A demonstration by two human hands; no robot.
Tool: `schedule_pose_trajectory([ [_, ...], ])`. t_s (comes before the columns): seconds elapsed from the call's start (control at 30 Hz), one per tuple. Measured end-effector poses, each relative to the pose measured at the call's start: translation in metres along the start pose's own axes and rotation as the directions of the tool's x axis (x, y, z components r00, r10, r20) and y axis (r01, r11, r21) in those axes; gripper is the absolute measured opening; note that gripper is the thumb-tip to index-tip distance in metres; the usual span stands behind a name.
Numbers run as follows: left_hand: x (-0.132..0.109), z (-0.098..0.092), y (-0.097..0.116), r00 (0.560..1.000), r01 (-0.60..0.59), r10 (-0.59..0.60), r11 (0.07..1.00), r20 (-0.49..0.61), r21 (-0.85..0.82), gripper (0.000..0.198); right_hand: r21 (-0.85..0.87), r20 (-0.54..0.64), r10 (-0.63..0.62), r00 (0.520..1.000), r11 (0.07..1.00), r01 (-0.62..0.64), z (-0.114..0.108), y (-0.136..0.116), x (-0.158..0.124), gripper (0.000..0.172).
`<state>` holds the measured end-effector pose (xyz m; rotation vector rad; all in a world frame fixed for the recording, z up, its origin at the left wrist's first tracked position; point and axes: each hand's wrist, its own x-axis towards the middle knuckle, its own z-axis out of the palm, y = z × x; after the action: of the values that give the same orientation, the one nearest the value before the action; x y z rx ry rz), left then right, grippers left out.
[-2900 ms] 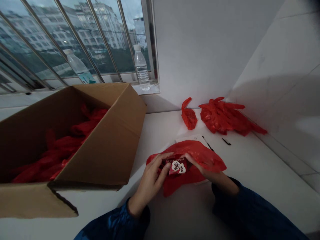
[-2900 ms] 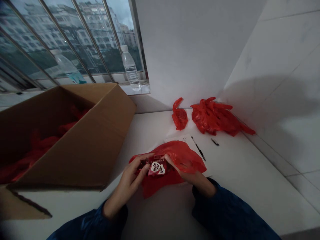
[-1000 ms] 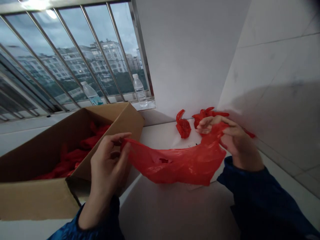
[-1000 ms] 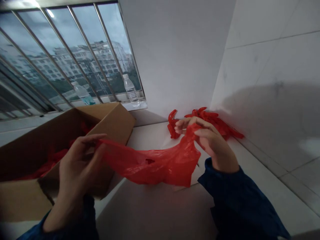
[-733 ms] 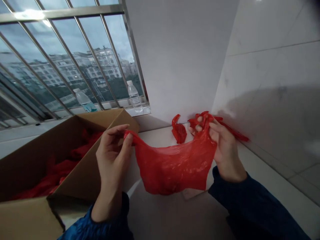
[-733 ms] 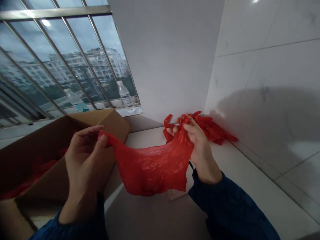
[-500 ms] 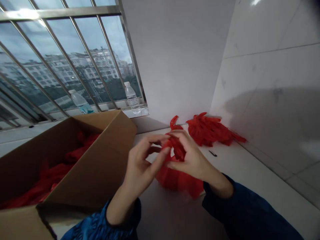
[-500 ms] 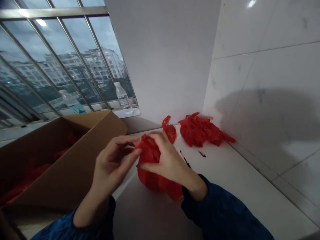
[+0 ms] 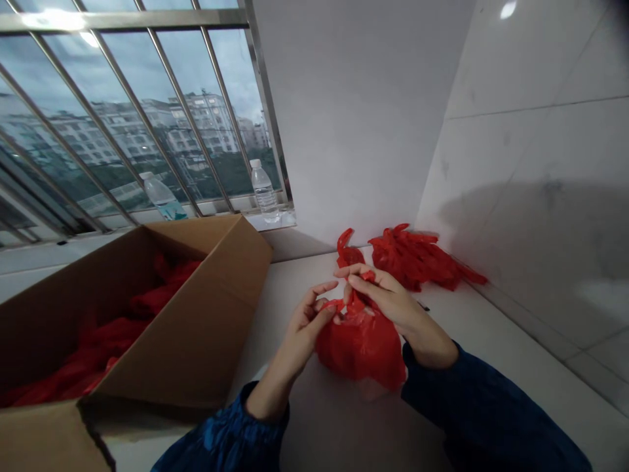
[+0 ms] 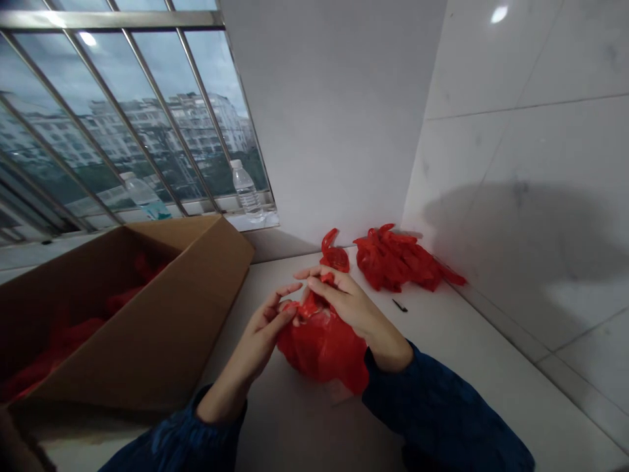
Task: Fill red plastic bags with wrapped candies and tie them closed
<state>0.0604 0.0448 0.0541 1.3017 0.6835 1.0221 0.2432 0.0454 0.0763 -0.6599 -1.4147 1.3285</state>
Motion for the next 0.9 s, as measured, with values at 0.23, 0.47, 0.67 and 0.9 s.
schedule_pose_trajectory([
  [0.23, -0.006, -0.006, 0.013, 0.992, 0.121, -0.125, 0.969, -0.004, -0.218, 0.045, -0.708, 0.069, -0.264, 0.962, 0.666, 0.234, 0.007, -0.006, -0.007, 0.016],
  [0.47, -0.003, -0.004, 0.011, 0.981, 0.183, -0.193, 0.96, -0.031, -0.211, 0.037, -0.853, 0.082, -0.406, 0.91, 0.443, 0.275, 0.015, -0.005, -0.009, 0.014],
  [0.67, 0.001, -0.009, 0.01, 0.935, 0.012, -0.124, 0.947, -0.332, -0.32, 0.034, -0.866, 0.21, -0.353, 0.912, 0.367, 0.341, 0.006, -0.019, -0.019, 0.012],
  [0.9, 0.014, -0.049, -0.023, 0.836, -0.102, -0.112, 0.93, -0.537, -0.354, 0.021, -0.866, 0.242, -0.01, 0.97, 0.448, 0.221, -0.02, -0.042, -0.057, 0.023],
])
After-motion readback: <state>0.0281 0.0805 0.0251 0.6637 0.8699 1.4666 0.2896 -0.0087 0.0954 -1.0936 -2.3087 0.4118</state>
